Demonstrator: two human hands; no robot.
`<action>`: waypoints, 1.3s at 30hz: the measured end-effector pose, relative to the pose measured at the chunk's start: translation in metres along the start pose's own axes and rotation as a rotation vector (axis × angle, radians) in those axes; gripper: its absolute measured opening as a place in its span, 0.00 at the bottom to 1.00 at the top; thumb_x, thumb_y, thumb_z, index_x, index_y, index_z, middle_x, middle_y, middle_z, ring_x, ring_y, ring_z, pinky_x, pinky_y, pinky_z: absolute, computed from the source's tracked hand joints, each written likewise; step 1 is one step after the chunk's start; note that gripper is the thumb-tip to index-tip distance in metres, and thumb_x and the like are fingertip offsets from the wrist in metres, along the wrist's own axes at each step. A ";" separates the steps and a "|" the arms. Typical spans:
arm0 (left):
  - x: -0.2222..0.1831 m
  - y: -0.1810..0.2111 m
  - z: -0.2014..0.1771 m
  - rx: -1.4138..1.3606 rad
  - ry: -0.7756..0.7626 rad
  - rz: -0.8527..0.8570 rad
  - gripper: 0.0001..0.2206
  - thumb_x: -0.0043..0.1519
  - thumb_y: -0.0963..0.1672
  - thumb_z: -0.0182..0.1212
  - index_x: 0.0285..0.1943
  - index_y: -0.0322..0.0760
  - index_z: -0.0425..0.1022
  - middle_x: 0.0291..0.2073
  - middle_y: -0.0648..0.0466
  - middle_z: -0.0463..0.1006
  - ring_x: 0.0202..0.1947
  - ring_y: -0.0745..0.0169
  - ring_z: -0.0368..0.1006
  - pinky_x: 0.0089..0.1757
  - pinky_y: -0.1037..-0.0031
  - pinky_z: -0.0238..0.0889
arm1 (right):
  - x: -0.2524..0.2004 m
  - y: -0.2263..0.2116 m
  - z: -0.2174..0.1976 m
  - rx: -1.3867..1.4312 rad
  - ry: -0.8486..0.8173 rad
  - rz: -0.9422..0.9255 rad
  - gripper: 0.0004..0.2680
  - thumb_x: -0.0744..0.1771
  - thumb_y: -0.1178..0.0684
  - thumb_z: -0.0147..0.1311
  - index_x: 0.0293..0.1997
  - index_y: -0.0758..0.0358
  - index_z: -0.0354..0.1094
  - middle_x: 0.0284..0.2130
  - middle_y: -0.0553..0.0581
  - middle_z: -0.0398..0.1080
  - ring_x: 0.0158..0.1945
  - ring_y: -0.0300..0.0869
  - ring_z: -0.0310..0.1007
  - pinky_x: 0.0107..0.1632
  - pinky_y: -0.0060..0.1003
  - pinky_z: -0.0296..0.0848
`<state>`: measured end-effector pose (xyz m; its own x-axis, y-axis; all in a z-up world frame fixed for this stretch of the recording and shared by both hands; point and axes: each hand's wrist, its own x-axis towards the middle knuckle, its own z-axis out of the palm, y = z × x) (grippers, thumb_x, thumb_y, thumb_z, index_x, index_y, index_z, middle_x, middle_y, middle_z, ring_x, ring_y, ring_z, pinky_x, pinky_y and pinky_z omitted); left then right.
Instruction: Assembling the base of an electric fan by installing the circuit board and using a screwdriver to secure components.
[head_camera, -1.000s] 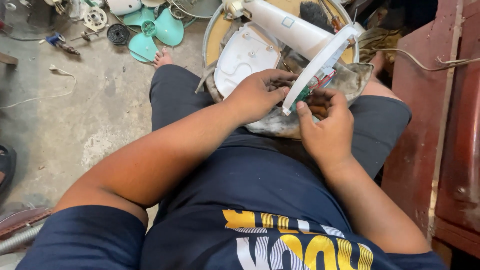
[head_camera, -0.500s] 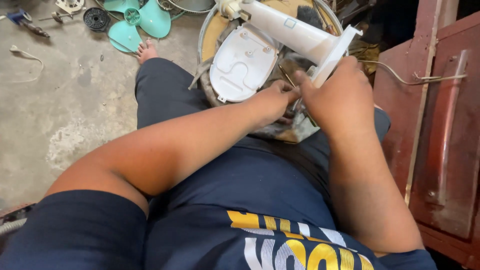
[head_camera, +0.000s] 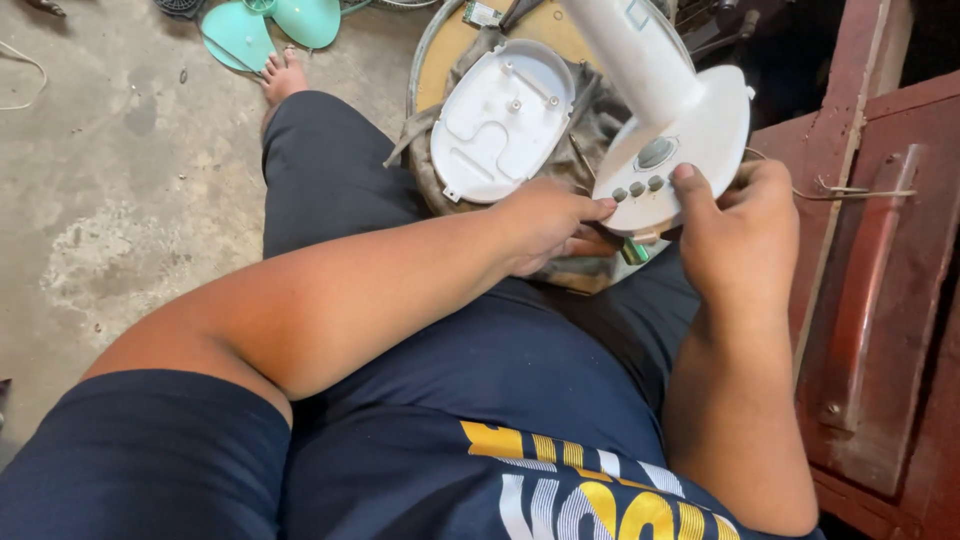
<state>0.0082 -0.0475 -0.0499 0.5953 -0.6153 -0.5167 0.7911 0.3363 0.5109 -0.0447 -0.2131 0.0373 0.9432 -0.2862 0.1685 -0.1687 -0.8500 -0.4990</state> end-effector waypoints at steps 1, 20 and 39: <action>-0.007 0.005 0.000 0.002 0.004 -0.002 0.16 0.63 0.37 0.55 0.56 0.09 0.68 0.43 0.32 0.76 0.39 0.46 0.76 0.43 0.64 0.76 | -0.003 0.002 0.001 0.004 -0.002 0.002 0.14 0.72 0.52 0.62 0.50 0.79 0.66 0.30 0.61 0.71 0.28 0.43 0.70 0.32 0.36 0.72; -0.030 0.004 -0.035 0.331 0.138 0.332 0.29 0.59 0.43 0.70 0.61 0.17 0.58 0.42 0.38 0.70 0.40 0.40 0.81 0.40 0.58 0.81 | -0.027 0.067 0.110 1.605 -0.185 0.308 0.10 0.69 0.57 0.58 0.52 0.63 0.60 0.41 0.59 0.74 0.46 0.50 0.81 0.48 0.56 0.85; -0.024 -0.001 -0.055 0.196 0.032 0.360 0.21 0.56 0.39 0.74 0.52 0.29 0.64 0.37 0.46 0.77 0.40 0.51 0.81 0.39 0.66 0.81 | -0.029 0.086 0.128 1.594 -0.264 0.270 0.12 0.67 0.55 0.63 0.49 0.58 0.61 0.39 0.56 0.75 0.45 0.49 0.80 0.44 0.61 0.85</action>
<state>0.0003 0.0060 -0.0755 0.8360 -0.4592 -0.3003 0.4911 0.3822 0.7828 -0.0498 -0.2216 -0.1193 0.9852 -0.1207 -0.1216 -0.0364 0.5458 -0.8371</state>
